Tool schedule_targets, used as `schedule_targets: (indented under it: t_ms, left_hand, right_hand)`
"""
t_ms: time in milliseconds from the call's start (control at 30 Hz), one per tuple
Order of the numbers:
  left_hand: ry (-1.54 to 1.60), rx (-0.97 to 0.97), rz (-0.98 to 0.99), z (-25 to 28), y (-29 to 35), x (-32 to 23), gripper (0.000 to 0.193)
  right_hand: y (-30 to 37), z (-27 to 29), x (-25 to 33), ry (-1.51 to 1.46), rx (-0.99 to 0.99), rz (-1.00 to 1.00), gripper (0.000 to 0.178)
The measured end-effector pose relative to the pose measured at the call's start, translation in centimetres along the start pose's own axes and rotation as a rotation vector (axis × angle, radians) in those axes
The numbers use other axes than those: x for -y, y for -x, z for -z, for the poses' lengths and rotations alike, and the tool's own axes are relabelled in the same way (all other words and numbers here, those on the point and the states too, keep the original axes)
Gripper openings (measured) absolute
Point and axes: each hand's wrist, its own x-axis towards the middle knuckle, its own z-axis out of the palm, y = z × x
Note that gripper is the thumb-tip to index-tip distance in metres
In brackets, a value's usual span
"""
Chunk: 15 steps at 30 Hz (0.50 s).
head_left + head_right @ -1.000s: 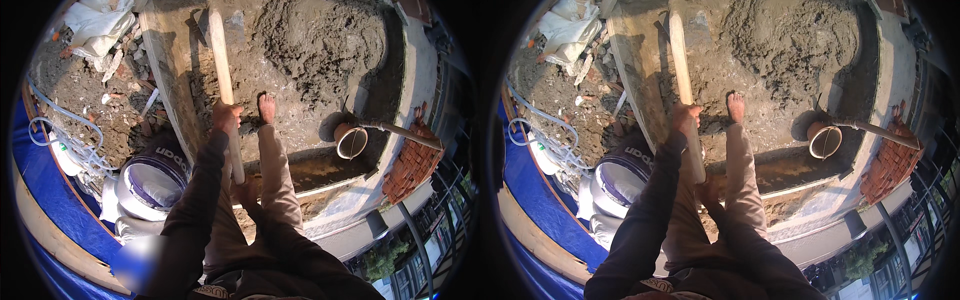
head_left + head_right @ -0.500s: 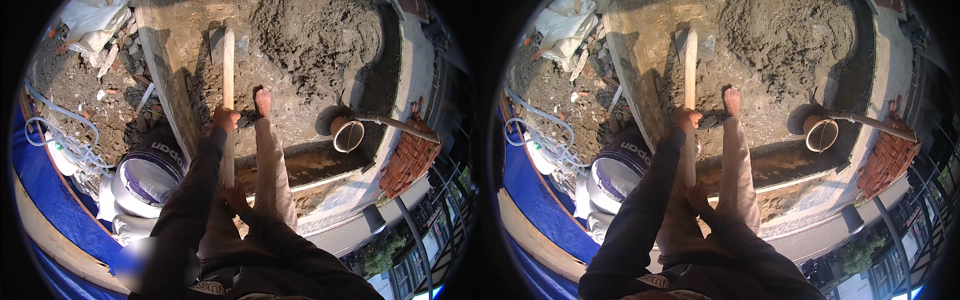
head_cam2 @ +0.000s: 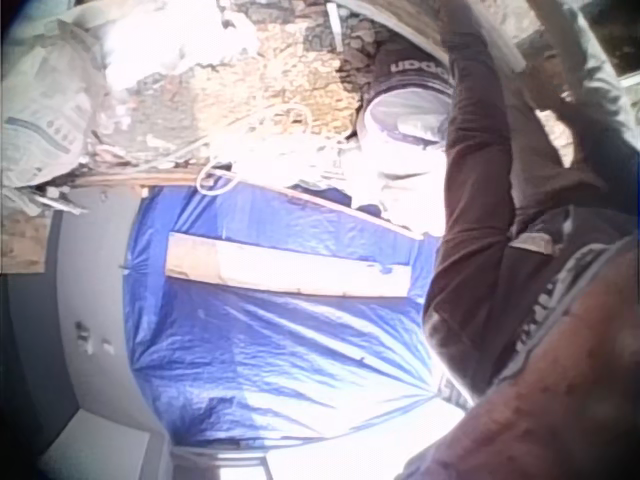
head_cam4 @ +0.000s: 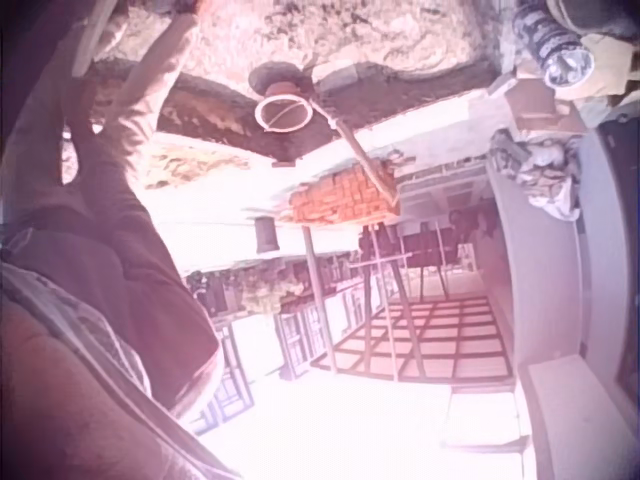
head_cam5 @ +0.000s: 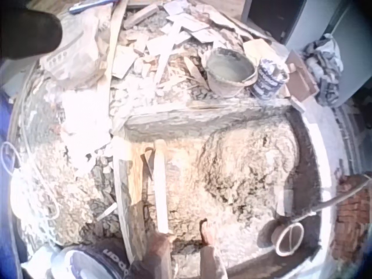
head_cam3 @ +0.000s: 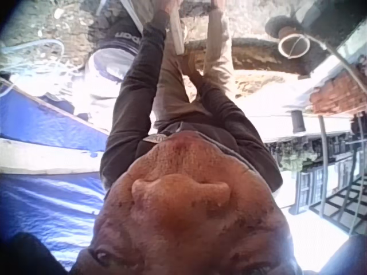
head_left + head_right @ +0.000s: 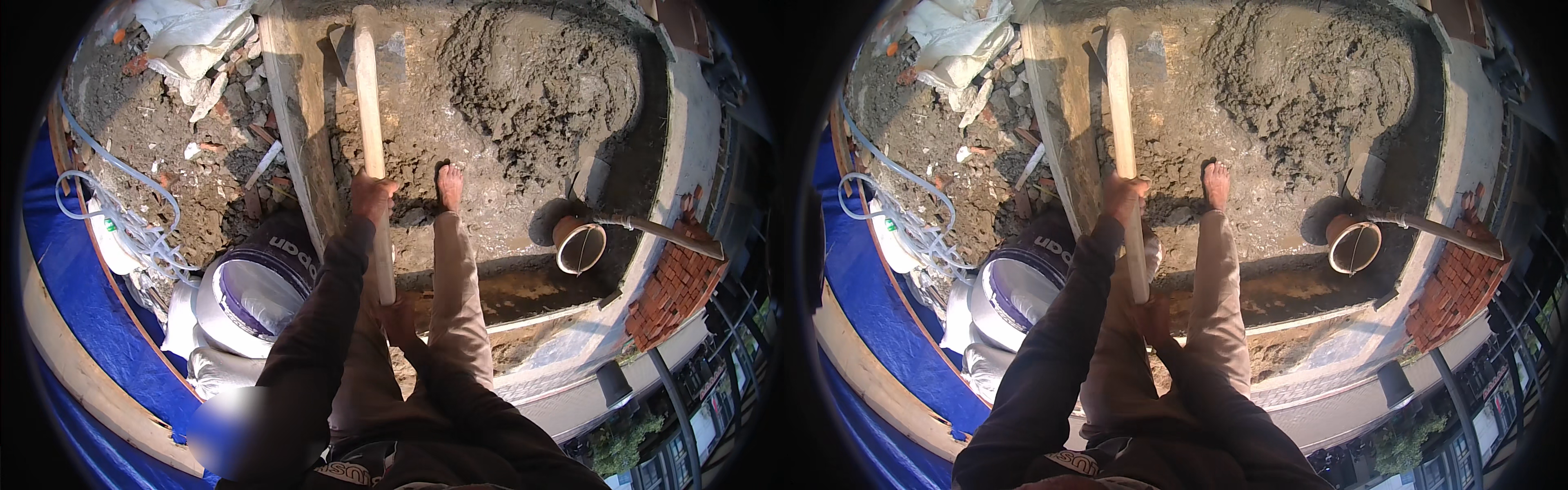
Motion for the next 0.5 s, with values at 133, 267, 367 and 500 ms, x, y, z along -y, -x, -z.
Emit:
schedule_targets:
  t_ms: [133, 267, 367, 500]
  left_hand:
    - [0.044, 0.088, -0.082, -0.8, -8.5, -2.2, 0.022]
    - [-0.022, 0.044, -0.023, 0.7, -12.6, -0.8, 0.024]
    - [-0.235, 0.003, -0.154, 3.7, -10.9, 3.3, 0.021]
    - [-0.175, -0.062, 0.153, 0.4, -1.0, 0.5, 0.020]
  right_hand:
    - [-8.5, -1.1, 5.1, -0.454, 0.071, 0.175, 0.027]
    - [-11.4, -2.3, 4.4, -0.417, 0.093, 0.208, 0.027]
    - [-7.0, -2.7, 3.7, -0.316, 0.098, -0.002, 0.030]
    - [-1.2, -0.8, -0.4, -0.012, 0.085, -0.121, 0.037]
